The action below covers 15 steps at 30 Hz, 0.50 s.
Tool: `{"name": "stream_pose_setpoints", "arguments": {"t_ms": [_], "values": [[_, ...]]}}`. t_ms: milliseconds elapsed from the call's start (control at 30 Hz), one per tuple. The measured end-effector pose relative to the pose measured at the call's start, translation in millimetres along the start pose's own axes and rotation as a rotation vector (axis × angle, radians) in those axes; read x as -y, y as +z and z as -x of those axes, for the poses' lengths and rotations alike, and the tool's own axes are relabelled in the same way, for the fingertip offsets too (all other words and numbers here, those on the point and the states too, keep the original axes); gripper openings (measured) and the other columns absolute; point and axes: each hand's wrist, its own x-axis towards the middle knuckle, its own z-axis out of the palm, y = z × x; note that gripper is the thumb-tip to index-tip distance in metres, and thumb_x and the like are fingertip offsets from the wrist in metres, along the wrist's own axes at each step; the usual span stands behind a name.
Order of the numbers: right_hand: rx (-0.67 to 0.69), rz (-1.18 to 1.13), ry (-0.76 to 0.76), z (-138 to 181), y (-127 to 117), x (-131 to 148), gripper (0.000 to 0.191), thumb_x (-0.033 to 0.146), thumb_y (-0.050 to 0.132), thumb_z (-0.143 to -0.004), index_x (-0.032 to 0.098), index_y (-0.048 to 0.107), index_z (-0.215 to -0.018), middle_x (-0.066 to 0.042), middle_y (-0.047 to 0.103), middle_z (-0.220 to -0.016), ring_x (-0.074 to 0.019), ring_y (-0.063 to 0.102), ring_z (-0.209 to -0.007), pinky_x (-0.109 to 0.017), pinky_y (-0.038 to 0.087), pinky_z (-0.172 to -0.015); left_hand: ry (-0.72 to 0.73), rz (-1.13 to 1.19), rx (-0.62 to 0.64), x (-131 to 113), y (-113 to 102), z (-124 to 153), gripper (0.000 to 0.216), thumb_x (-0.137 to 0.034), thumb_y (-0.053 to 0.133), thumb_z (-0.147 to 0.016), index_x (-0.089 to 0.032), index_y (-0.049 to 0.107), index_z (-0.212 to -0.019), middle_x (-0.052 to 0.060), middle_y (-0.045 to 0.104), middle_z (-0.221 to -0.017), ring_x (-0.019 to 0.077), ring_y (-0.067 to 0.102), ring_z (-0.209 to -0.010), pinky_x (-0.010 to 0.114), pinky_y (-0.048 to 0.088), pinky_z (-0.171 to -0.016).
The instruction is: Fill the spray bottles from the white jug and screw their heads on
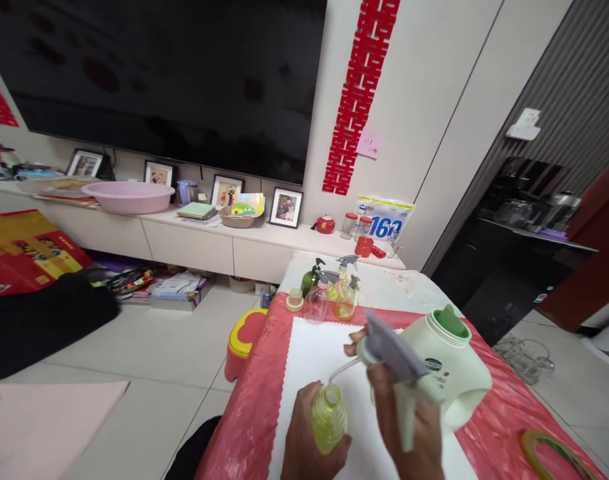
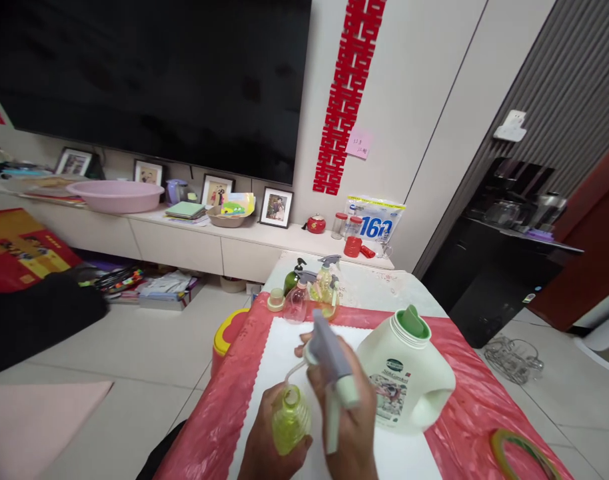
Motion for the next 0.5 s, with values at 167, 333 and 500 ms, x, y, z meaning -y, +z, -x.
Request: {"name": "stream_pose_setpoints", "arguments": {"t_ms": [167,333,500], "values": [[-0.116,-0.043,-0.064,-49,-11,16,0.037,0.042,0.066,-0.091,0.02,0.07,-0.12,-0.012,0.074,-0.097,-0.026,0.07,-0.086,-0.04,0.058,-0.075,-0.013,0.046,-0.005,9,3,9,0.072,-0.021,0.067,-0.058,-0.016,0.052,-0.128,0.014,0.066,-0.12,0.0334,0.067,-0.113,0.05,0.057,-0.102],[0.252,0.276,0.206,-77,7,-36,0.035,0.037,0.06,-0.083,0.019,0.071,-0.111,-0.004,0.072,-0.092,-0.0189,0.063,-0.079,-0.031,0.05,-0.071,0.039,0.013,0.007,6,-2,4,0.069,-0.021,0.069,-0.06,-0.015,0.053,-0.127,0.015,0.066,-0.121,0.0338,0.068,-0.114,0.051,0.058,-0.101],[0.354,0.488,0.377,-61,39,-104,0.014,0.028,0.068,-0.072,0.018,0.072,-0.08,0.001,0.061,-0.064,-0.0164,0.055,-0.062,-0.028,0.039,-0.061,0.02,0.019,0.054,-2,-6,2,0.067,-0.02,0.067,-0.061,-0.017,0.053,-0.126,0.013,0.067,-0.12,0.0323,0.068,-0.115,0.048,0.058,-0.102]]}}
